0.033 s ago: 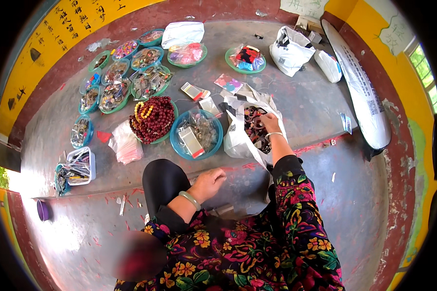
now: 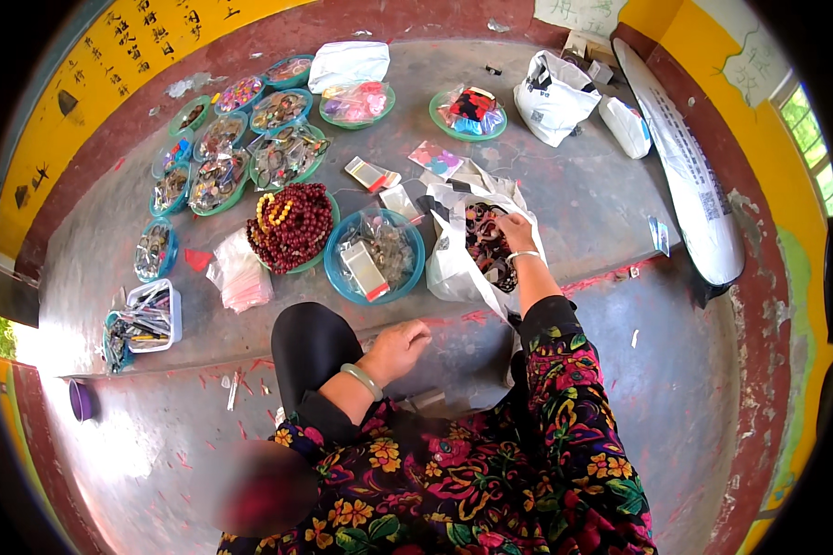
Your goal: The person sits on the floor and sorts through various jewelry items, including hair accessories and beads, from a white bag. They pick up items, examine them, and place them into small plastic bags or back into the bag.
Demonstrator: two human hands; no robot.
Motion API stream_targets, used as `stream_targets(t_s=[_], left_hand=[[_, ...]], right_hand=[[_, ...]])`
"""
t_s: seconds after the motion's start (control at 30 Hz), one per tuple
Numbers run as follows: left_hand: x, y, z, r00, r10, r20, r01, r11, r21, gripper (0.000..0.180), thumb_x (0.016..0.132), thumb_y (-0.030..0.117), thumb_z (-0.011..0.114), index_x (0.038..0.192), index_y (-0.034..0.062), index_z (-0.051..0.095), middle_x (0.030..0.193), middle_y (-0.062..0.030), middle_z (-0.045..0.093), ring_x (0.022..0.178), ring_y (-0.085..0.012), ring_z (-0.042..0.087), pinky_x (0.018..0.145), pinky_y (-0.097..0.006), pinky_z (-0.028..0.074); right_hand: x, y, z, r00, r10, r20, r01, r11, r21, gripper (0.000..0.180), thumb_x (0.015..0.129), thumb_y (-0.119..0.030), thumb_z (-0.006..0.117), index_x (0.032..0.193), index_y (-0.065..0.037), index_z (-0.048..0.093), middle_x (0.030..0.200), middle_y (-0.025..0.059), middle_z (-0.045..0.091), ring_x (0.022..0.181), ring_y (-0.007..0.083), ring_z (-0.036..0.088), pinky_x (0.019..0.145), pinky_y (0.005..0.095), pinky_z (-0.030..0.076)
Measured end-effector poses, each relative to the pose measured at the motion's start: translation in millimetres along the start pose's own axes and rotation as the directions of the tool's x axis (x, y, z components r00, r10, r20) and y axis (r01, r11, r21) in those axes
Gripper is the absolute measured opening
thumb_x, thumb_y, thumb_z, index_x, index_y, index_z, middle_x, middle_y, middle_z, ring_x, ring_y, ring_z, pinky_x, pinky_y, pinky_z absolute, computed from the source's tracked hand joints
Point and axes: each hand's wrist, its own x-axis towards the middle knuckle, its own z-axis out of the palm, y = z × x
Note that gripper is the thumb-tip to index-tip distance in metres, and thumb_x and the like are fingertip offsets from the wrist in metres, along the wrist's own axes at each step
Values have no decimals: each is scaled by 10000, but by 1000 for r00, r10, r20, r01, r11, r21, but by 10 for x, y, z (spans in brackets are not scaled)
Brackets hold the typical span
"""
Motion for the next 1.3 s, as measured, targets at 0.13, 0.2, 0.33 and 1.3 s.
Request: stream_targets(t_s=[0.13, 0.2, 0.33, 1.3], left_hand=[[-7, 6, -12, 999, 23, -23, -22, 1000, 15, 99, 817, 123, 569, 872, 42, 562, 747, -85, 594, 688, -218, 588, 629, -309, 459], [-15, 1, -14, 999, 42, -30, -41, 999, 33, 99, 814, 121, 568, 876, 44, 564, 755, -89, 597, 704, -226, 591, 638, -316, 460], [-35, -12, -25, 998, 44, -37, -42, 997, 65, 97, 813, 118, 561, 879, 47, 567, 763, -96, 600, 714, -234, 597, 643, -321, 463], [-71, 2, -11, 999, -31, -23, 32, 999, 27, 140, 771, 82, 564, 905, 43, 567, 780, -102, 614, 687, -240, 603, 623, -319, 474]], right_hand=[[-278, -443, 25, 987, 17, 160, -90, 884, 459, 124, 775, -161, 605, 753, -40, 586, 770, 73, 635, 678, 169, 615, 617, 276, 490], [-390, -594, 45, 977, 68, 204, -169, 829, 533, 113, 784, -172, 597, 777, -62, 577, 768, 75, 634, 654, 162, 608, 583, 275, 481], [-623, -822, 81, 955, 6, 296, -197, 758, 622, 132, 794, -188, 595, 786, -60, 562, 745, 85, 626, 635, 167, 612, 508, 267, 469], [-2110, -938, 318, 806, -72, 587, 179, 976, -125, 44, 783, -13, 625, 796, 8, 588, 707, -5, 597, 656, 36, 550, 529, 216, 426]])
